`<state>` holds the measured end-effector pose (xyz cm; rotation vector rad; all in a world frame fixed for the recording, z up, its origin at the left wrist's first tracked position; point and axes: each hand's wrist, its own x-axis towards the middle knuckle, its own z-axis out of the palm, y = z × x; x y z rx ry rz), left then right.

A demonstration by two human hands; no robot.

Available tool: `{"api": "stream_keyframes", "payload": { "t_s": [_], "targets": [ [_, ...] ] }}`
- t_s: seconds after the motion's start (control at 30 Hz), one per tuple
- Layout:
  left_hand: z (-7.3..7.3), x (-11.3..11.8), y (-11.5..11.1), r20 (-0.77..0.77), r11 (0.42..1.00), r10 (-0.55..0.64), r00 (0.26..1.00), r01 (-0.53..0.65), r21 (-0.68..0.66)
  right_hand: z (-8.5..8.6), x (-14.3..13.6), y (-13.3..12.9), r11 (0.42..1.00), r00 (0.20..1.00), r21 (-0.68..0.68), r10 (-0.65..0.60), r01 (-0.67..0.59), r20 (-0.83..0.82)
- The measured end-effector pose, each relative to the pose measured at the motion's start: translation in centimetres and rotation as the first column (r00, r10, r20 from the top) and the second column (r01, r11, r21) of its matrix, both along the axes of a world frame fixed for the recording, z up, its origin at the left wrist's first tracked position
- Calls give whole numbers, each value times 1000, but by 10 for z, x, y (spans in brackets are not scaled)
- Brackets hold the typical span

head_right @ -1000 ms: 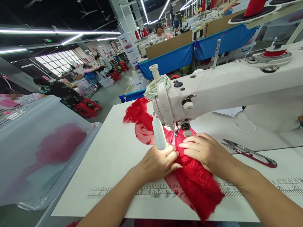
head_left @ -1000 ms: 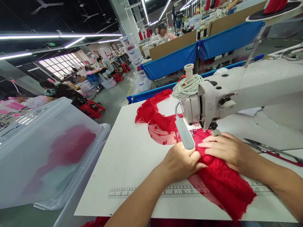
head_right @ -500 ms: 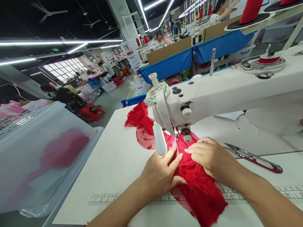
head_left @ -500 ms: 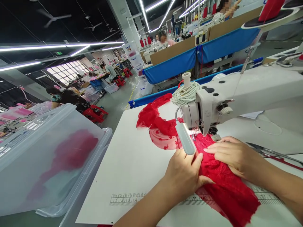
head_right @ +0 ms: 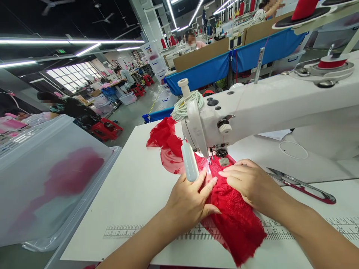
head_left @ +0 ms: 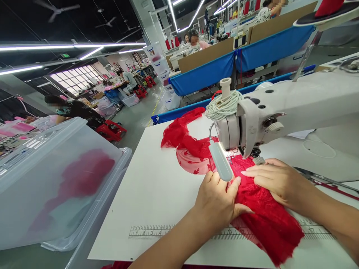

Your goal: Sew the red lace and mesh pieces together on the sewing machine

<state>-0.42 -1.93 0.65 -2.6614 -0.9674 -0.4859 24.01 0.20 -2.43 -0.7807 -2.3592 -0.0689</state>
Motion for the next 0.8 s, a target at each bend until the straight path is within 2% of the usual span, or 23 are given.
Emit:
{"api": "stream_keyframes", "payload": {
  "t_s": [0.37,0.63,0.73,0.8],
  "targets": [
    [-2,-3,10,32,998,8,999,-10,66,3,-2,6,999,999,2,-41,41,12],
    [-4,-5,15,-29,999,52,998,-51,18,4,-4,8,996,995,-40,-70,74,77],
    [-1,-4,17,-1,1000,11,1000,-11,4,3,-2,7,995,994,-67,-61,68,90],
    [4,-4,19,3,998,-59,998,59,-31,5,-1,5,995,996,-86,-50,56,80]
  ]
}}
